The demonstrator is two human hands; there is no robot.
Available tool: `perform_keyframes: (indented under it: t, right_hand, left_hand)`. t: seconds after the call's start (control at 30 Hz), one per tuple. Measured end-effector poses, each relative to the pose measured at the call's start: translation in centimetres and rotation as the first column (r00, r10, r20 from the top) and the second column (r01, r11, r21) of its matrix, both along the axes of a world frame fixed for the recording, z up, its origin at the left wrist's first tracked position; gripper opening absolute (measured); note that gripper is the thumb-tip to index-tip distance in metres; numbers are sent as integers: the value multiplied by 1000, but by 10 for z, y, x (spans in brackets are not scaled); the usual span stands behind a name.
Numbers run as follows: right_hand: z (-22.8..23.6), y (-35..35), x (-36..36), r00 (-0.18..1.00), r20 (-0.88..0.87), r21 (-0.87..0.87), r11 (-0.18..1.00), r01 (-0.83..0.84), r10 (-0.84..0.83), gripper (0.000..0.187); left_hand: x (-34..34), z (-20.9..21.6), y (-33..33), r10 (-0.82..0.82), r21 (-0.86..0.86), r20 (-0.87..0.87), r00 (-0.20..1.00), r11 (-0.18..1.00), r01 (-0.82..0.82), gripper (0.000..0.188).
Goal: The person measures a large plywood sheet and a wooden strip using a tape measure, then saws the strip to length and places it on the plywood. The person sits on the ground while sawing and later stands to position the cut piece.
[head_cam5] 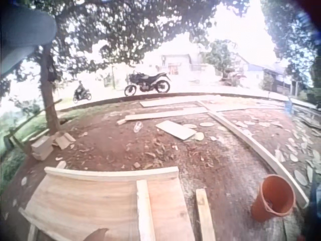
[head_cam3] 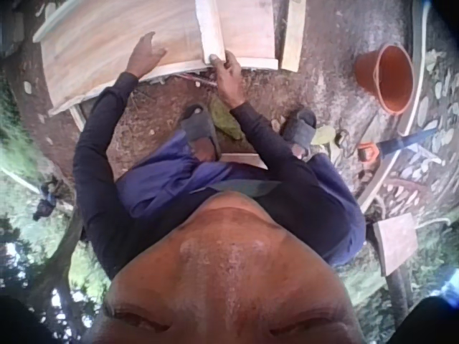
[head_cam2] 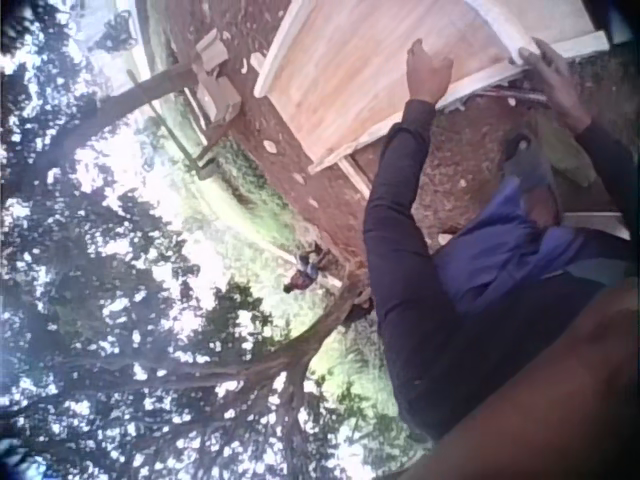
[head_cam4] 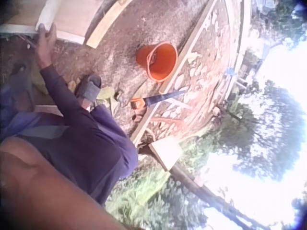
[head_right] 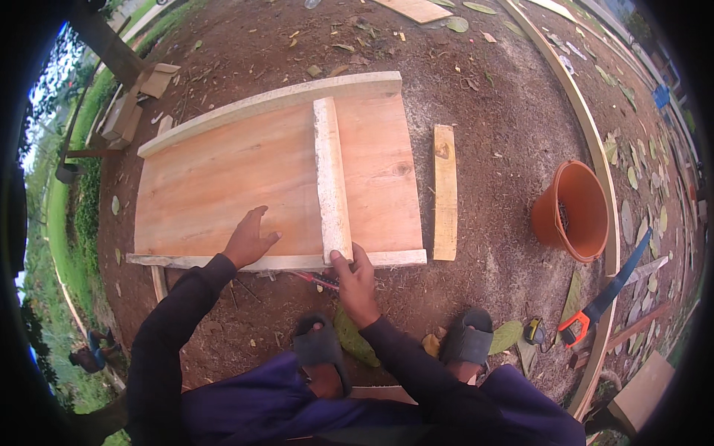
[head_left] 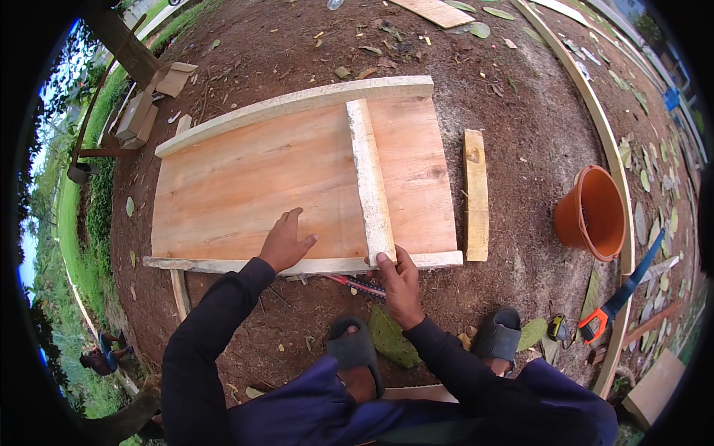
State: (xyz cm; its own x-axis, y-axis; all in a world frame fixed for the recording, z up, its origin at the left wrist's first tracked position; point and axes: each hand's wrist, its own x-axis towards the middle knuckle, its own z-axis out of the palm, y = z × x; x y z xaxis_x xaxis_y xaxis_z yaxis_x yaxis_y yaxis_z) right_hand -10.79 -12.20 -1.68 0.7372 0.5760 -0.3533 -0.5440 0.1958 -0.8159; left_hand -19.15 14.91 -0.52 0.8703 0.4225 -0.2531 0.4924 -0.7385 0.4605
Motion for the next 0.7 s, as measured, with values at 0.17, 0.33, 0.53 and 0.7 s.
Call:
perform_keyframes:
  t: [0.17, 0.33, 0.53, 0.7]
  right_hand:
    - [13, -4, 9, 950, 231, -103, 966, 238, -210, 45]
    - [11, -4, 10, 860, 402, -130, 910, 393, -314, 47]
    - [13, -17, 28, 737, 660, -325, 830, 453, -144, 54]
    - [8, -31, 45, 600, 794, -451, 757, 472, 99, 57]
  left_hand:
    - [44, 16, -28, -201, -137, 53, 978, 969, 207, 68]
    - [99, 33, -61, -202, -477, 65, 977, 854, 208, 62]
    - [159, 35, -105, -43, -845, -52, 998, 535, -21, 51]
    - [181, 20, -129, -86, -872, 2, 996, 487, 43, 45]
